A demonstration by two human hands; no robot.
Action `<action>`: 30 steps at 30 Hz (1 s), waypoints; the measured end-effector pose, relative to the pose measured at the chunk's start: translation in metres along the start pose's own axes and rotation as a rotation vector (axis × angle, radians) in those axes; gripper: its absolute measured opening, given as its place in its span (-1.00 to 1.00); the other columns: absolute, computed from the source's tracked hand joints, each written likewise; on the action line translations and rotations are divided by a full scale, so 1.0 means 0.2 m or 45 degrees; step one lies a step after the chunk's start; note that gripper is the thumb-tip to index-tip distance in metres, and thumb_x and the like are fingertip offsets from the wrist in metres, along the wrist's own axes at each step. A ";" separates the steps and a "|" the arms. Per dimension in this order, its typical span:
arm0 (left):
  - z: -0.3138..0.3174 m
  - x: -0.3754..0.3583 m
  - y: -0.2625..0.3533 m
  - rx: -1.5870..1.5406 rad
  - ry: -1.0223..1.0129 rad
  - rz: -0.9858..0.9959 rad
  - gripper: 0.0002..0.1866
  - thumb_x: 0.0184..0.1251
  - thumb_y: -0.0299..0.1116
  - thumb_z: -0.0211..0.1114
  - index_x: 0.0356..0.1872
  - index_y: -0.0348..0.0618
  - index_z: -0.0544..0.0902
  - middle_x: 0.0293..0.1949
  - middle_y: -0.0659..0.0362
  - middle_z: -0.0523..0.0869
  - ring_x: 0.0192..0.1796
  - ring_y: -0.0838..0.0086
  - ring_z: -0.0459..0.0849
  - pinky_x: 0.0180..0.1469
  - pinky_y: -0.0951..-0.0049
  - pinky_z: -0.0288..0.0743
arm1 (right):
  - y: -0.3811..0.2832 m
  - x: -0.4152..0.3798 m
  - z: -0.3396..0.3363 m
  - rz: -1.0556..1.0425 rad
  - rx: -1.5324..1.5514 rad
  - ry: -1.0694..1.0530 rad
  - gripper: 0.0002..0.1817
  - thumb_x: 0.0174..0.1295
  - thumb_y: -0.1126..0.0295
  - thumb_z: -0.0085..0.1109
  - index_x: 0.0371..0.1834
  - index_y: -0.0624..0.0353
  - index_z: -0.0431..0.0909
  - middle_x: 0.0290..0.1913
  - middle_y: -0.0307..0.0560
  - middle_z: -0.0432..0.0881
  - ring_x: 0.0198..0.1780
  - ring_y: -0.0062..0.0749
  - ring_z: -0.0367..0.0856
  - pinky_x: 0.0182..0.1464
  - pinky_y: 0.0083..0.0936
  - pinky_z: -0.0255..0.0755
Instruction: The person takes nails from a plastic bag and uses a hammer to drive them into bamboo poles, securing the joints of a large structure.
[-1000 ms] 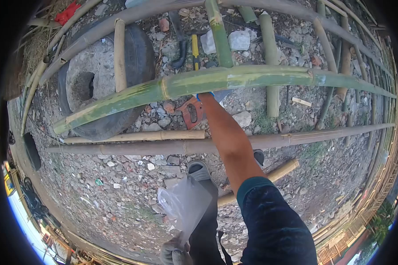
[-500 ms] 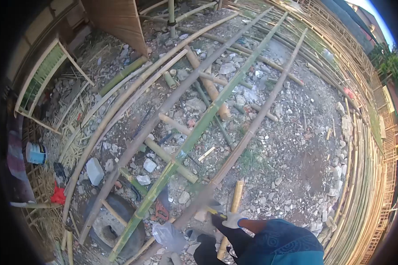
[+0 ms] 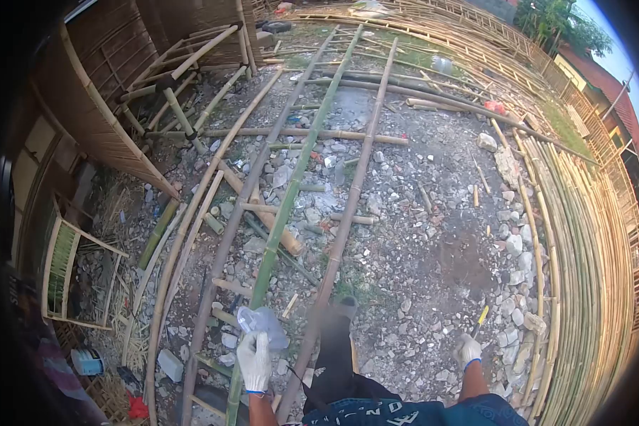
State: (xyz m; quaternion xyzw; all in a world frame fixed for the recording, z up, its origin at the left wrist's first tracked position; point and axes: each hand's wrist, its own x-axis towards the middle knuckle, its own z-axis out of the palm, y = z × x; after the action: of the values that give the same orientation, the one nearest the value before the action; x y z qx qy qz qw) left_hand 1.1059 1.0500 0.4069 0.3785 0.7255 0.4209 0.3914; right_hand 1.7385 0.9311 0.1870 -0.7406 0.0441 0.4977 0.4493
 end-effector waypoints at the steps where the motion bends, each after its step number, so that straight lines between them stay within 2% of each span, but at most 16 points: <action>1: 0.08 0.10 0.06 0.044 -0.033 0.056 -0.64 0.65 -0.20 0.30 -0.27 -0.35 0.66 -0.43 0.29 0.57 -0.32 0.64 0.42 -0.27 0.42 0.37 | 0.04 -0.01 0.03 -0.117 0.096 0.037 -0.67 0.51 0.07 0.29 -0.29 0.08 0.64 -0.55 -0.24 0.53 -0.66 -0.35 0.49 -0.60 -0.33 0.43; 3: 0.28 0.29 0.17 0.060 -0.108 0.124 -0.65 0.64 -0.22 0.30 -0.26 -0.36 0.67 -0.45 0.27 0.58 -0.34 0.63 0.44 -0.28 0.40 0.39 | 0.12 -0.21 0.33 -0.456 0.071 0.321 -0.65 0.52 0.07 0.32 -0.29 0.06 0.51 -0.57 -0.30 0.47 -0.70 -0.46 0.40 -0.64 -0.44 0.35; 5: 0.52 0.51 0.30 -0.005 -0.178 0.160 -0.66 0.62 -0.24 0.31 -0.27 -0.38 0.67 -0.50 0.22 0.60 -0.39 0.59 0.46 -0.30 0.36 0.42 | 0.10 -0.23 0.54 -0.511 -0.009 0.383 -0.67 0.53 0.09 0.34 -0.21 0.07 0.50 -0.57 -0.33 0.44 -0.68 -0.50 0.41 -0.63 -0.44 0.35; 6: 0.66 0.62 0.38 0.010 -0.201 0.209 -0.66 0.62 -0.24 0.31 -0.27 -0.37 0.68 -0.51 0.22 0.61 -0.40 0.60 0.48 -0.30 0.36 0.43 | -0.02 -0.18 0.65 -0.485 0.147 0.349 -0.67 0.54 0.10 0.33 -0.24 0.07 0.49 -0.59 -0.34 0.38 -0.67 -0.48 0.42 -0.61 -0.43 0.34; 7: 0.79 0.73 0.47 0.039 -0.234 0.251 -0.67 0.62 -0.24 0.32 -0.26 -0.36 0.69 -0.51 0.22 0.63 -0.40 0.60 0.50 -0.31 0.37 0.44 | -0.17 -0.07 0.71 -0.408 0.509 0.411 -0.67 0.56 0.07 0.30 -0.22 0.07 0.51 -0.57 -0.33 0.38 -0.66 -0.47 0.41 -0.61 -0.43 0.31; 9: 1.07 0.92 0.70 0.083 -0.344 0.270 -0.66 0.62 -0.22 0.32 -0.26 -0.35 0.71 -0.53 0.22 0.64 -0.42 0.60 0.53 -0.33 0.38 0.45 | -0.41 0.27 0.65 -0.195 0.572 0.417 -0.66 0.58 0.06 0.26 -0.24 0.07 0.54 -0.55 -0.31 0.41 -0.63 -0.47 0.40 -0.60 -0.43 0.27; 12: 1.43 1.17 1.07 0.034 -0.532 0.238 -0.61 0.64 -0.15 0.32 -0.30 -0.32 0.70 -0.55 0.27 0.62 -0.47 0.65 0.49 -0.41 0.41 0.40 | -0.66 0.66 0.59 -0.097 0.420 0.329 -0.66 0.60 0.06 0.20 -0.27 0.06 0.55 -0.51 -0.30 0.45 -0.60 -0.47 0.38 -0.56 -0.40 0.27; 15: 1.82 1.38 1.29 0.101 -0.651 0.282 -0.59 0.64 -0.12 0.31 -0.33 -0.31 0.68 -0.55 0.28 0.59 -0.46 0.65 0.46 -0.40 0.41 0.38 | -0.65 0.88 0.38 0.271 0.275 -0.146 -0.64 0.59 0.05 0.18 -0.20 0.12 0.62 -0.46 -0.26 0.56 -0.54 -0.42 0.49 -0.49 -0.34 0.36; 17: 2.09 1.49 1.47 0.102 -0.736 0.322 -0.60 0.61 -0.13 0.32 -0.34 -0.31 0.68 -0.56 0.28 0.56 -0.44 0.64 0.43 -0.37 0.38 0.36 | -0.83 0.52 0.71 0.253 -0.578 0.221 -0.54 0.58 0.03 0.14 0.00 0.30 0.68 -0.33 -0.11 0.71 -0.41 -0.33 0.66 -0.33 -0.23 0.53; 18: 2.23 1.56 1.53 0.105 -0.781 0.345 -0.60 0.60 -0.14 0.32 -0.33 -0.31 0.68 -0.56 0.28 0.56 -0.43 0.64 0.43 -0.36 0.38 0.37 | -0.61 0.68 0.62 -0.004 -1.132 -0.022 -0.45 0.56 -0.03 0.13 0.03 0.37 0.68 -0.27 0.00 0.75 -0.33 -0.28 0.73 -0.24 -0.18 0.58; 19: 2.37 1.63 1.60 0.109 -0.826 0.372 -0.61 0.59 -0.14 0.32 -0.33 -0.31 0.68 -0.56 0.27 0.56 -0.43 0.64 0.43 -0.36 0.38 0.37 | -0.36 0.87 0.51 -0.361 -1.660 -0.145 -0.36 0.53 -0.08 0.11 0.07 0.45 0.69 -0.21 0.10 0.79 -0.24 -0.22 0.81 -0.15 -0.13 0.63; 21: 2.66 1.78 1.73 0.092 -0.895 0.327 -0.62 0.59 -0.14 0.32 -0.30 -0.32 0.70 -0.53 0.26 0.60 -0.40 0.64 0.45 -0.33 0.38 0.40 | -0.57 0.83 0.74 0.056 -1.414 -0.027 -0.36 0.52 -0.09 0.11 0.06 0.44 0.70 -0.18 0.13 0.80 -0.19 -0.17 0.80 -0.10 -0.12 0.62; 22: 2.81 1.88 1.77 0.101 -0.907 0.328 -0.62 0.59 -0.14 0.32 -0.28 -0.32 0.71 -0.52 0.26 0.62 -0.39 0.65 0.47 -0.31 0.39 0.42 | -0.69 0.88 0.83 0.118 -1.370 -0.019 -0.36 0.52 -0.09 0.11 0.05 0.44 0.70 -0.17 0.15 0.80 -0.16 -0.15 0.80 -0.07 -0.11 0.62; 28: 3.72 2.33 2.23 0.101 -0.898 0.381 -0.61 0.60 -0.12 0.32 -0.14 -0.35 0.77 -0.41 0.16 0.75 -0.30 0.62 0.60 -0.21 0.38 0.55 | -1.50 1.51 1.10 0.129 -1.404 -0.046 -0.36 0.51 -0.10 0.10 0.01 0.42 0.73 -0.11 0.23 0.81 -0.01 -0.02 0.80 0.08 -0.08 0.60; 30: 3.93 2.46 2.34 0.140 -0.913 0.378 -0.60 0.61 -0.11 0.32 -0.08 -0.36 0.78 -0.39 0.12 0.78 -0.30 0.57 0.66 -0.19 0.34 0.59 | -1.82 1.67 1.10 0.118 -1.420 -0.056 -0.36 0.51 -0.10 0.10 0.00 0.41 0.74 -0.09 0.26 0.81 0.04 0.02 0.79 0.13 -0.07 0.60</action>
State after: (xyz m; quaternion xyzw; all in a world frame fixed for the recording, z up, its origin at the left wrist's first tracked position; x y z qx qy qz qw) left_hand 1.7060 1.8985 0.4425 0.6228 0.5014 0.2744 0.5342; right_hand 1.9384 1.4313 0.1324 -0.8529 -0.2026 0.4801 -0.0323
